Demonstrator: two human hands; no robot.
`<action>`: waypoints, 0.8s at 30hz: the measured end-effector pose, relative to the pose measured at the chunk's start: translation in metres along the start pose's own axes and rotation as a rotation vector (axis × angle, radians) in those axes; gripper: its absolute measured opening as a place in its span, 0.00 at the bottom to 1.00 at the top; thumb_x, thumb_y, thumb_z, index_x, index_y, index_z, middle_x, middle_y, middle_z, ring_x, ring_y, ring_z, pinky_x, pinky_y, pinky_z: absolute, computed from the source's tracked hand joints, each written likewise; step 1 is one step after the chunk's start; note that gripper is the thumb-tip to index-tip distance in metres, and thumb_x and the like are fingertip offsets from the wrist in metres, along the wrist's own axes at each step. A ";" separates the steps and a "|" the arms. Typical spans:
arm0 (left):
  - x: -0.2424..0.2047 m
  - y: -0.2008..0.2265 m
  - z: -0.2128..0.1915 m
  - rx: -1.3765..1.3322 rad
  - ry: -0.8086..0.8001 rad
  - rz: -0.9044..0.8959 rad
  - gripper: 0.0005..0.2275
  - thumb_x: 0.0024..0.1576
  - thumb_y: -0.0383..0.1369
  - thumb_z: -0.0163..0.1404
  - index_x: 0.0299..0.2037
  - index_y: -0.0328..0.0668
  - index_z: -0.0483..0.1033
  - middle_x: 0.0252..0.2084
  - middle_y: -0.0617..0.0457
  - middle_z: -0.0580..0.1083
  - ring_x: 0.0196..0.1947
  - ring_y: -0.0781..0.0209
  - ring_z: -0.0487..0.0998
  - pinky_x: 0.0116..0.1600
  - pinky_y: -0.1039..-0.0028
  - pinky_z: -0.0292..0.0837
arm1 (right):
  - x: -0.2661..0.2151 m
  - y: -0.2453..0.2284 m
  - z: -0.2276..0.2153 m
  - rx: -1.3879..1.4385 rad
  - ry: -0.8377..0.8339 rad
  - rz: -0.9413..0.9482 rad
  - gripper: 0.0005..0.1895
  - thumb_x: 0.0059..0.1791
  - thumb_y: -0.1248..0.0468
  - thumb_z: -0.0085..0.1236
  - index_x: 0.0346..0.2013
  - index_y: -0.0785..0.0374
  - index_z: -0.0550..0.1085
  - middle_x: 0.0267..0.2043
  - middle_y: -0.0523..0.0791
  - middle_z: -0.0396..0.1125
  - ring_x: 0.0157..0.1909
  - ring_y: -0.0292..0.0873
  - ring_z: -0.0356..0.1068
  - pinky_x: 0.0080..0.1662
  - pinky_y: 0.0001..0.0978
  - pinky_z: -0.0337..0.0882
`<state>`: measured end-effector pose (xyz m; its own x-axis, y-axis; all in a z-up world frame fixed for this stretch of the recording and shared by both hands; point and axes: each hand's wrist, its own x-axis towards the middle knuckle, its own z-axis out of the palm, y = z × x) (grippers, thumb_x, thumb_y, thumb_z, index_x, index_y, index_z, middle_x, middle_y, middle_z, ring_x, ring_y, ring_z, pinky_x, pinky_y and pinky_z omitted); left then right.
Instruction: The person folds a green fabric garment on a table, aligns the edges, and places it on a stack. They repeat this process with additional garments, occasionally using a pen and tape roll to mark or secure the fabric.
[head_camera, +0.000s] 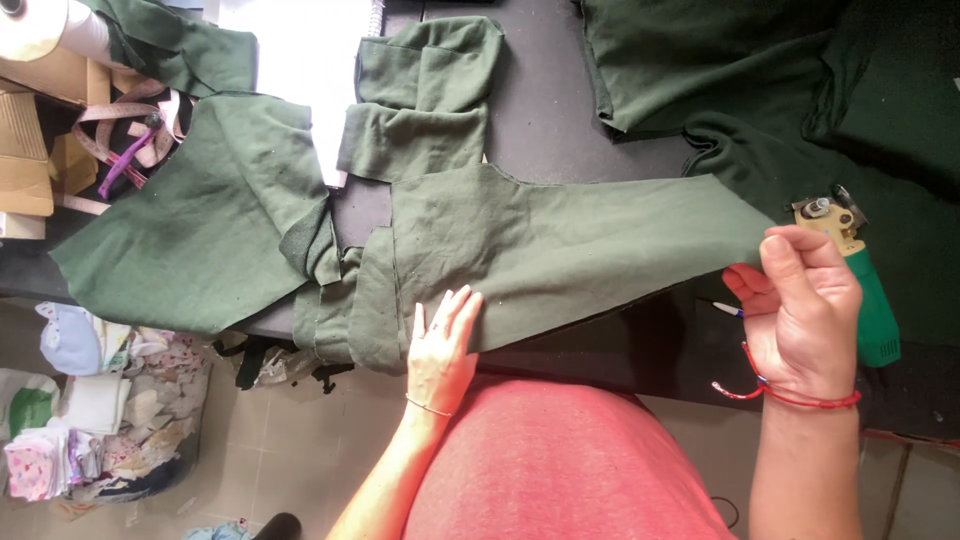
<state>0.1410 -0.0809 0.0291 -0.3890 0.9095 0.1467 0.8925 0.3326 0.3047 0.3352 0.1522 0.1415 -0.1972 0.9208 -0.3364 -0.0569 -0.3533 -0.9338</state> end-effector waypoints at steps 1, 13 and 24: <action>0.003 -0.002 -0.006 -0.107 0.073 -0.038 0.33 0.29 0.21 0.44 0.52 0.45 0.61 0.55 0.55 0.63 0.55 0.58 0.63 0.59 0.59 0.53 | 0.001 -0.001 0.001 0.007 -0.007 -0.025 0.04 0.45 0.64 0.52 0.33 0.52 0.67 0.25 0.34 0.60 0.29 0.31 0.64 0.37 0.24 0.72; 0.130 -0.061 -0.135 -0.294 0.531 0.037 0.17 0.40 0.14 0.36 0.37 0.37 0.69 0.37 0.49 0.71 0.38 0.53 0.72 0.42 0.71 0.64 | 0.074 -0.052 0.026 0.044 0.043 -0.228 0.08 0.45 0.62 0.58 0.36 0.52 0.70 0.34 0.36 0.65 0.33 0.29 0.66 0.42 0.19 0.75; 0.057 -0.023 -0.123 -0.906 0.338 -0.342 0.12 0.49 0.29 0.38 0.12 0.51 0.62 0.19 0.61 0.60 0.20 0.67 0.57 0.61 0.73 0.29 | -0.002 0.006 -0.050 -0.255 0.129 -0.259 0.07 0.46 0.65 0.46 0.35 0.50 0.61 0.34 0.33 0.54 0.31 0.26 0.55 0.31 0.14 0.61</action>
<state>0.0705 -0.0673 0.1466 -0.7590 0.6373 0.1334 0.2689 0.1203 0.9556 0.3843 0.1567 0.1302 -0.0828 0.9931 -0.0826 0.1593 -0.0686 -0.9848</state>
